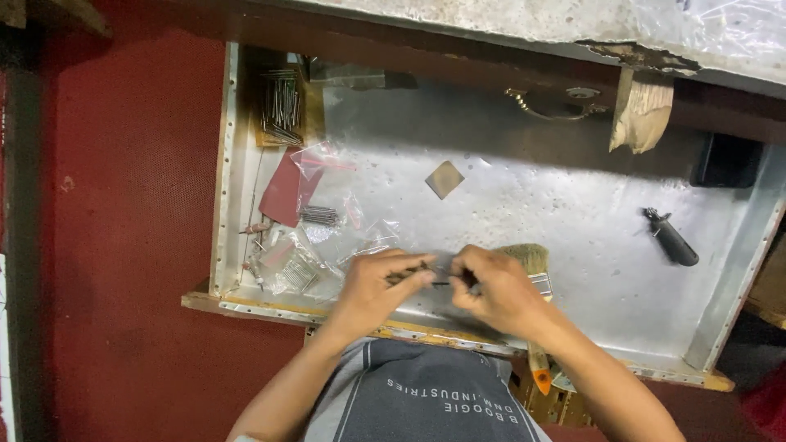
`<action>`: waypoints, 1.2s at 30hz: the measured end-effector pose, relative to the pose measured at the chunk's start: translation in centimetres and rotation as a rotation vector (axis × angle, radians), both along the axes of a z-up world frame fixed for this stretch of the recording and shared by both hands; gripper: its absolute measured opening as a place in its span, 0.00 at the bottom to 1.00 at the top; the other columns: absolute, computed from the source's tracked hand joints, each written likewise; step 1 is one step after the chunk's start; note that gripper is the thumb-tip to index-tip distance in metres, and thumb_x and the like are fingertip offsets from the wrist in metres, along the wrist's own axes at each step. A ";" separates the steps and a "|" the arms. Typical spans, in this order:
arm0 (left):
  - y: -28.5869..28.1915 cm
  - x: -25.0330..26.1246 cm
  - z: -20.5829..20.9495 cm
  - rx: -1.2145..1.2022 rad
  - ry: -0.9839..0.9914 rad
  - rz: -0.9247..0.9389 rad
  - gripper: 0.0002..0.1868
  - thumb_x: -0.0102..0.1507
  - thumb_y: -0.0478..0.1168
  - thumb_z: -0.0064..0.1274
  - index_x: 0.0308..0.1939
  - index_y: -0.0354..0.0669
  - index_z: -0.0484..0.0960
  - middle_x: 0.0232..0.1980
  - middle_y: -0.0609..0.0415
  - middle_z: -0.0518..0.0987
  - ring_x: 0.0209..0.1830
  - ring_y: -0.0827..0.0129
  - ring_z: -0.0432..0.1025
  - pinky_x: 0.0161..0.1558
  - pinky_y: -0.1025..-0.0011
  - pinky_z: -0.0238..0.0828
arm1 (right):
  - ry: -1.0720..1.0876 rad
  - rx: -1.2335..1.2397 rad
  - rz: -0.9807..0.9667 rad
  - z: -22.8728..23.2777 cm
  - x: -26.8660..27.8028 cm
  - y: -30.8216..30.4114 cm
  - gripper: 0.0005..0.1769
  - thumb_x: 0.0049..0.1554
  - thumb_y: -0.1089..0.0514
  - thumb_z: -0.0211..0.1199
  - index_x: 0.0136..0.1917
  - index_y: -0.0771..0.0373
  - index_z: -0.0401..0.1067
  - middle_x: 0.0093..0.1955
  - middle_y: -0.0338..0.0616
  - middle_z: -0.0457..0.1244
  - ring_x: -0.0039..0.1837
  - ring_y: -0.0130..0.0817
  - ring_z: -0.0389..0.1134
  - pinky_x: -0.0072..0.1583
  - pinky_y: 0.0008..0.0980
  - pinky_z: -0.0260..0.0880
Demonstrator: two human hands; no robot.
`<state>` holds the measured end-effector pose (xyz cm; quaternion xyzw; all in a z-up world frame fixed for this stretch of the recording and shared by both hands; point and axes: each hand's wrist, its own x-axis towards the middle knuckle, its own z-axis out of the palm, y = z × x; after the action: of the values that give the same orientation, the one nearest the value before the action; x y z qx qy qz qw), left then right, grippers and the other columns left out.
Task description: Cleaning a metal work tray with a brush and organizing small plastic bags of jewelry components.
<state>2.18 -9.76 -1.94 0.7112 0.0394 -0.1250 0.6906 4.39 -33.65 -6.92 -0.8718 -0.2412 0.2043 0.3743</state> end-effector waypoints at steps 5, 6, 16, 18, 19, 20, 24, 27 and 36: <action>-0.1 0.1 -1.6 -0.050 0.043 0.126 0.09 0.62 0.35 0.63 0.46 0.38 0.90 0.36 0.42 0.86 0.37 0.64 0.81 0.35 0.67 0.80 | -0.059 0.104 0.003 3.5 1.1 3.4 0.06 0.56 0.57 0.68 0.42 0.61 0.74 0.35 0.43 0.69 0.37 0.42 0.72 0.40 0.34 0.73; 0.5 0.1 -1.6 0.000 0.051 0.140 0.08 0.63 0.36 0.62 0.45 0.40 0.90 0.38 0.44 0.87 0.38 0.65 0.81 0.38 0.68 0.81 | -0.133 0.069 0.084 4.1 1.3 3.7 0.06 0.55 0.58 0.68 0.45 0.61 0.74 0.39 0.44 0.69 0.41 0.44 0.73 0.41 0.36 0.73; 8.0 0.1 1.7 0.043 0.016 0.420 0.14 0.67 0.41 0.52 0.51 0.33 0.81 0.45 0.45 0.86 0.44 0.64 0.84 0.40 0.73 0.89 | -0.721 -0.502 0.615 1.0 0.1 3.8 0.12 0.48 0.73 0.59 0.37 0.57 0.65 0.36 0.41 0.57 0.37 0.36 0.59 0.35 0.34 0.60; 9.2 -0.3 1.8 0.062 0.001 0.541 0.13 0.70 0.36 0.50 0.52 0.29 0.81 0.44 0.36 0.86 0.42 0.58 0.83 0.39 0.67 0.84 | -0.592 -0.376 0.575 2.0 2.3 5.6 0.02 0.52 0.60 0.60 0.40 0.58 0.69 0.38 0.41 0.62 0.42 0.42 0.69 0.40 0.35 0.68; 9.4 -0.6 1.8 0.062 -0.002 0.543 0.13 0.70 0.36 0.50 0.52 0.29 0.81 0.44 0.36 0.86 0.42 0.58 0.83 0.39 0.67 0.84 | -0.596 -0.376 0.576 2.8 3.9 7.6 0.02 0.52 0.60 0.60 0.40 0.58 0.69 0.38 0.41 0.62 0.42 0.42 0.69 0.40 0.35 0.68; 9.7 -0.8 1.8 0.082 -0.006 0.551 0.14 0.69 0.37 0.50 0.54 0.29 0.81 0.44 0.37 0.86 0.41 0.59 0.83 0.39 0.69 0.84 | -0.481 -0.250 0.418 3.7 5.6 9.6 0.05 0.54 0.59 0.63 0.41 0.60 0.70 0.36 0.44 0.63 0.40 0.44 0.70 0.40 0.39 0.70; 9.9 -2.1 1.3 0.094 0.018 0.542 0.17 0.67 0.35 0.54 0.58 0.29 0.79 0.45 0.35 0.85 0.42 0.59 0.82 0.40 0.68 0.84 | -0.209 0.168 0.048 2.9 11.5 17.5 0.09 0.58 0.54 0.66 0.43 0.61 0.72 0.35 0.46 0.66 0.39 0.48 0.72 0.41 0.42 0.72; 9.8 -2.7 0.6 0.082 0.031 0.508 0.18 0.67 0.35 0.54 0.60 0.31 0.79 0.45 0.35 0.84 0.42 0.59 0.82 0.41 0.67 0.85 | -0.240 0.334 0.046 6.6 13.8 20.4 0.14 0.59 0.59 0.68 0.56 0.66 0.73 0.46 0.53 0.67 0.48 0.54 0.73 0.47 0.46 0.75; 4.4 -0.7 1.2 -0.071 0.088 0.076 0.50 0.60 0.30 0.62 0.80 0.37 0.50 0.44 0.29 0.83 0.44 0.43 0.81 0.49 0.52 0.81 | -0.042 0.376 0.128 7.8 5.2 10.2 0.12 0.53 0.67 0.68 0.52 0.63 0.82 0.41 0.46 0.75 0.40 0.44 0.76 0.42 0.39 0.77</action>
<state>1.44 -5.40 -0.71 0.6782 0.0924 -0.1309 0.7172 9.60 -23.49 0.91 -0.7735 -0.3378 0.1610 0.5115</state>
